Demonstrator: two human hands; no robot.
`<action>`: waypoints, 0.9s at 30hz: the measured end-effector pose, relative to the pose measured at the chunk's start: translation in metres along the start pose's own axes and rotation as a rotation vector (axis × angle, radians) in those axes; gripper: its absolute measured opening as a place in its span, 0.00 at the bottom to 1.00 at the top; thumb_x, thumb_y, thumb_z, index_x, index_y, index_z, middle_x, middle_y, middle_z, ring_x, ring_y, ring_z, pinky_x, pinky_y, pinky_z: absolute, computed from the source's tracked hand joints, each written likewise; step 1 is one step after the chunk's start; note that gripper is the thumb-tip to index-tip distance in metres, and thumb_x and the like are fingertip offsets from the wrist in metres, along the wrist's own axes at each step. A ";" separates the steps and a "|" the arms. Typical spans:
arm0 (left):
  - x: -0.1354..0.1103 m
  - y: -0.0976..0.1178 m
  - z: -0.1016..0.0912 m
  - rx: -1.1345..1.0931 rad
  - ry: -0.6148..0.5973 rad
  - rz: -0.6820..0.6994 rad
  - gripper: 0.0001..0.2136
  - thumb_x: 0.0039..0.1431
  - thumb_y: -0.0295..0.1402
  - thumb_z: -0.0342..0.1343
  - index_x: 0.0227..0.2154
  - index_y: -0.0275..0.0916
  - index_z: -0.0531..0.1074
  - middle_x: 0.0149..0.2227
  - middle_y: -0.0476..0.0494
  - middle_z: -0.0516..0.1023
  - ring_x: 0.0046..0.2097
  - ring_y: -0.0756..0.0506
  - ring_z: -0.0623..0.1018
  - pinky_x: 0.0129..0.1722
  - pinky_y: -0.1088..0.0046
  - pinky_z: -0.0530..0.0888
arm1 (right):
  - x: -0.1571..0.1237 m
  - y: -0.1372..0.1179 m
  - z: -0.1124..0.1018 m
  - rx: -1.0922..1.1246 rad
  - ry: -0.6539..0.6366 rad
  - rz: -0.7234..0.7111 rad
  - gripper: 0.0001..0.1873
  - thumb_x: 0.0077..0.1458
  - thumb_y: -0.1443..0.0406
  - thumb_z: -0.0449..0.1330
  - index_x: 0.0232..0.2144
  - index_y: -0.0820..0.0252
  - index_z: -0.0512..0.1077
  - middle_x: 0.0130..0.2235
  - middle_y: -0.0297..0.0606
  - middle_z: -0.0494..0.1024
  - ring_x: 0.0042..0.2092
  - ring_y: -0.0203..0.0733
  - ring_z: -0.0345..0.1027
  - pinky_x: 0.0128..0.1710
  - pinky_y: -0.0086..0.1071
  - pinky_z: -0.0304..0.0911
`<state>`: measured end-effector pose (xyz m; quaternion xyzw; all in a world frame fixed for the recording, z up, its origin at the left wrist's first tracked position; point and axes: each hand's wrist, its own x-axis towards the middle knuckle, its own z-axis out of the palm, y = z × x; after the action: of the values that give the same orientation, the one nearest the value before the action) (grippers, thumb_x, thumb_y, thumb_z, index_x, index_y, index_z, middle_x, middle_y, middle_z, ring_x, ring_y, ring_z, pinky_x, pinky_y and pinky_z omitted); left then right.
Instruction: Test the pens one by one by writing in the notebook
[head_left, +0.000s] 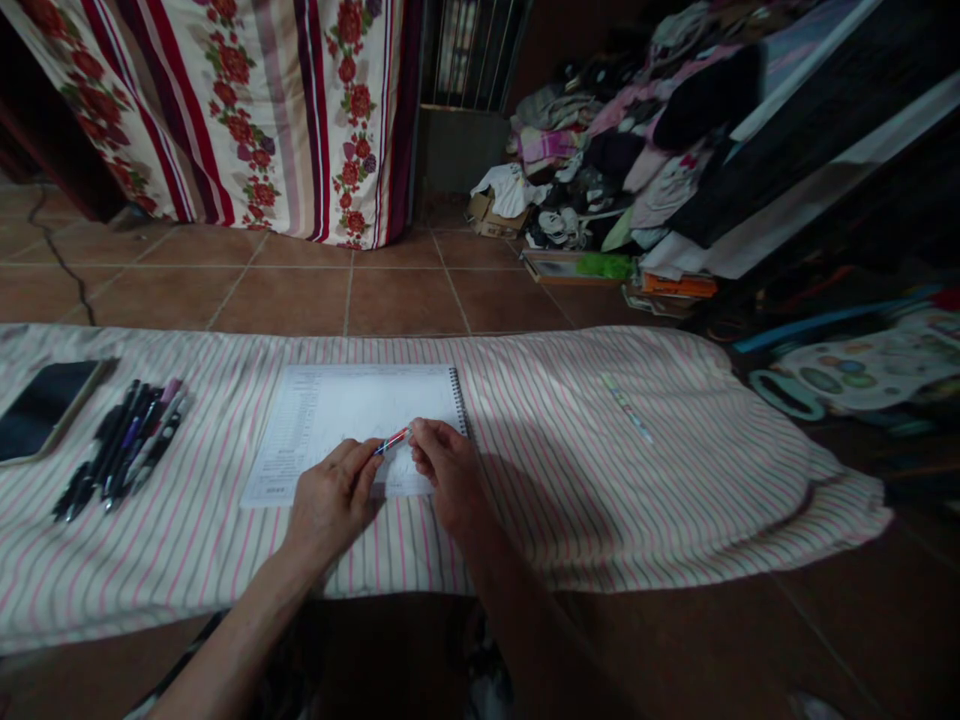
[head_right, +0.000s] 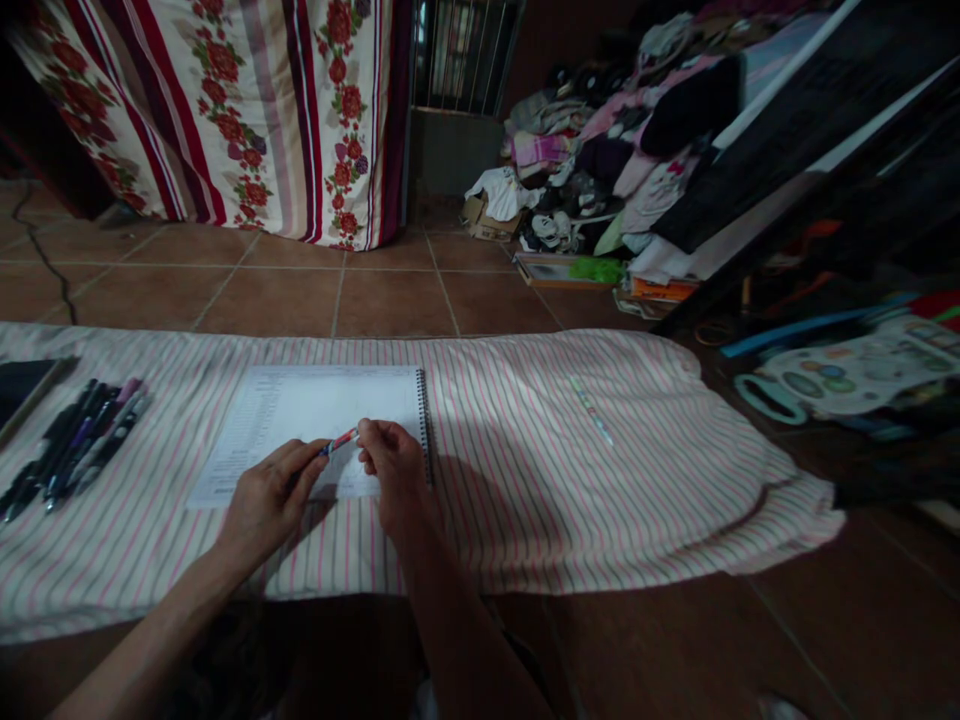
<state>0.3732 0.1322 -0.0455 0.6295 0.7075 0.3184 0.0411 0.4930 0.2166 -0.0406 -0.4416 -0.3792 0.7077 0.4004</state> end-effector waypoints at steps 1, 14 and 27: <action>0.000 0.000 0.000 0.001 -0.005 -0.001 0.15 0.63 0.36 0.40 0.44 0.39 0.70 0.31 0.47 0.74 0.32 0.49 0.75 0.31 0.74 0.71 | 0.000 0.000 0.000 -0.020 0.005 -0.008 0.17 0.39 0.54 0.66 0.24 0.63 0.71 0.22 0.30 0.70 0.23 0.28 0.58 0.22 0.24 0.52; 0.002 -0.002 -0.001 0.041 -0.037 -0.008 0.16 0.63 0.37 0.40 0.43 0.38 0.71 0.31 0.46 0.74 0.32 0.47 0.76 0.31 0.73 0.71 | 0.001 0.002 0.002 -0.124 0.086 -0.114 0.11 0.41 0.59 0.63 0.21 0.62 0.74 0.19 0.31 0.71 0.21 0.29 0.58 0.21 0.25 0.53; 0.002 0.002 0.000 0.135 -0.012 0.032 0.17 0.63 0.37 0.39 0.43 0.39 0.71 0.30 0.46 0.75 0.30 0.48 0.76 0.26 0.75 0.69 | 0.002 0.003 0.002 -0.155 0.093 -0.076 0.13 0.40 0.57 0.63 0.22 0.63 0.73 0.20 0.31 0.71 0.22 0.30 0.59 0.23 0.26 0.55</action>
<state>0.3746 0.1337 -0.0433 0.6439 0.7171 0.2668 -0.0024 0.4904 0.2168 -0.0432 -0.4891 -0.4303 0.6392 0.4087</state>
